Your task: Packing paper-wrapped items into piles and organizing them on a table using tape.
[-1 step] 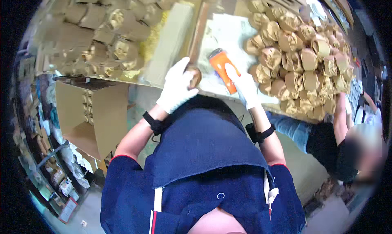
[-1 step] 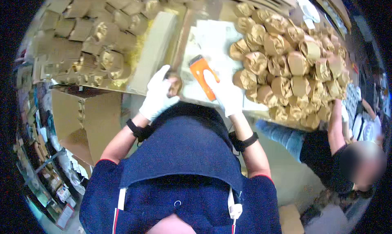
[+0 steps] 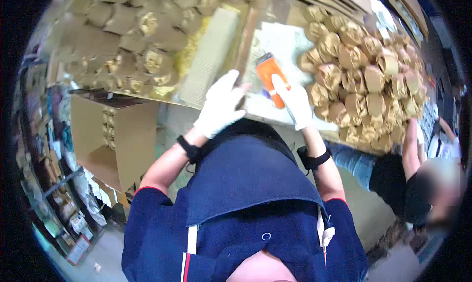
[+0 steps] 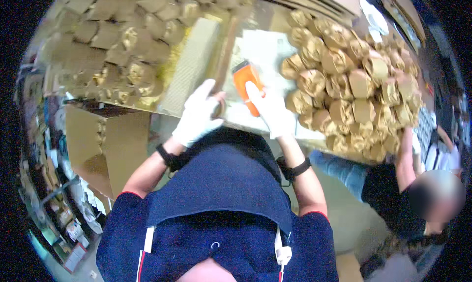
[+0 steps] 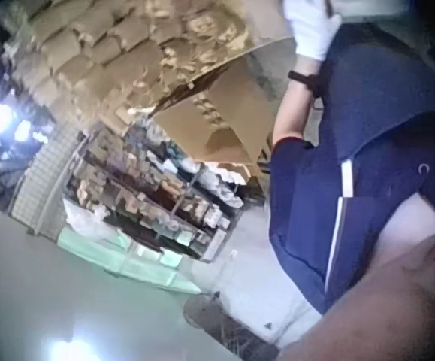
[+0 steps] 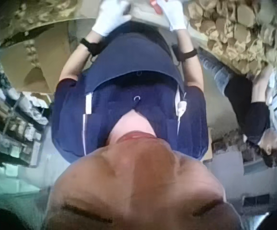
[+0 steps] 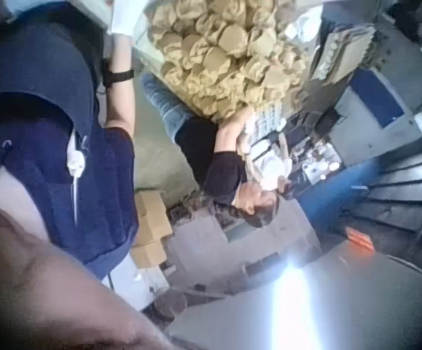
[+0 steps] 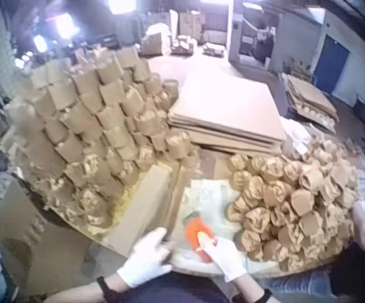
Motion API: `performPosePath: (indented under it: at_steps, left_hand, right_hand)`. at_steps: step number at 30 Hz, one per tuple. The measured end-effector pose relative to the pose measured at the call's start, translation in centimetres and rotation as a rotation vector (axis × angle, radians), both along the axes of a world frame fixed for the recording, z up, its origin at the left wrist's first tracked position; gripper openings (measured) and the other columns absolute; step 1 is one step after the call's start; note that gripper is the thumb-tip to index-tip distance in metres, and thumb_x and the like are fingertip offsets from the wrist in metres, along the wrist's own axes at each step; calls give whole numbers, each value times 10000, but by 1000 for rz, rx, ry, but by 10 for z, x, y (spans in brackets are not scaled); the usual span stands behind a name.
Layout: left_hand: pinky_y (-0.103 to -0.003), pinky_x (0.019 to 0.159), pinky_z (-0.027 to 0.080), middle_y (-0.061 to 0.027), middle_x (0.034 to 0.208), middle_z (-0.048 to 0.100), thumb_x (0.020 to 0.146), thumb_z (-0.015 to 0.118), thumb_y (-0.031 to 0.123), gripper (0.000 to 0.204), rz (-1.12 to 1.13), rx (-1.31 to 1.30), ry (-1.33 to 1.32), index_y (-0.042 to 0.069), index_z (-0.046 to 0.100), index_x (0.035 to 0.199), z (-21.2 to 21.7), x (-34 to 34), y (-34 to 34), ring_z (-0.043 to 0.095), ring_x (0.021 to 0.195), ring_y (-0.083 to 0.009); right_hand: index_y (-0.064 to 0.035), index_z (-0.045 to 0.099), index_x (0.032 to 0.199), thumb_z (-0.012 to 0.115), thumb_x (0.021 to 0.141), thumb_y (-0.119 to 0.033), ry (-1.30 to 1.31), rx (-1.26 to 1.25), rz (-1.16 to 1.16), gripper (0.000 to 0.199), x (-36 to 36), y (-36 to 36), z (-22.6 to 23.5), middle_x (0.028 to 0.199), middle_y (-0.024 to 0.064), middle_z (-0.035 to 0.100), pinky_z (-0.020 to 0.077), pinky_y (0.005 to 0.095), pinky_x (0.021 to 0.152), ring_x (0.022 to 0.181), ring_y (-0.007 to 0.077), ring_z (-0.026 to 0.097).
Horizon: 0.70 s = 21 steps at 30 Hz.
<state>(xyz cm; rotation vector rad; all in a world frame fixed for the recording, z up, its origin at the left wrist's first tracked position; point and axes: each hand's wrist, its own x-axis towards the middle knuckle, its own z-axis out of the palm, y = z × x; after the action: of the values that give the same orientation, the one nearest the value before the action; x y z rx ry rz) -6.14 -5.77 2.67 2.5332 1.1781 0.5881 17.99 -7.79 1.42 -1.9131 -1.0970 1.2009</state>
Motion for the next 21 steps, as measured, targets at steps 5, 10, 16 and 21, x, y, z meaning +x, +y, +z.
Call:
performPosePath:
  at_steps: [5, 10, 16, 21]
  left_hand:
    - [-479, 922, 509, -158, 1178, 575, 761, 681, 292, 488, -15, -468, 247, 144, 607, 1219, 2, 20, 20, 560, 1066, -373]
    - [-435, 1010, 454, -200, 1212, 594, 747, 677, 313, 573, 111, -375, -90, 26, 581, 1233, 94, -29, 83, 557, 1161, -350]
    - [-409, 1050, 458, -154, 1296, 608, 777, 723, 396, 705, 254, 290, -174, 98, 525, 1384, 247, -87, 208, 586, 1199, -308]
    - [-373, 912, 523, -155, 1068, 711, 787, 720, 246, 578, 300, 593, -138, 8, 597, 1299, 329, -100, 321, 673, 982, -263]
  right_hand:
    - [-69, 702, 907, 682, 894, -357, -1046, 527, 410, 289, -7, 82, -28, 851, 148, 709, 545, 443, 672, 733, 352, 672]
    - [-89, 725, 876, 718, 855, -226, -983, 638, 325, 138, -5, 67, -29, 841, 125, 711, 544, 442, 735, 773, 324, 674]
    - [-72, 741, 909, 706, 889, -226, -753, 637, 206, 159, 7, 23, -12, 871, 127, 721, 534, 428, 780, 832, 320, 677]
    - [-59, 750, 949, 691, 911, -242, -611, 456, 29, 197, 5, -12, -11, 859, 157, 714, 533, 432, 758, 820, 331, 679]
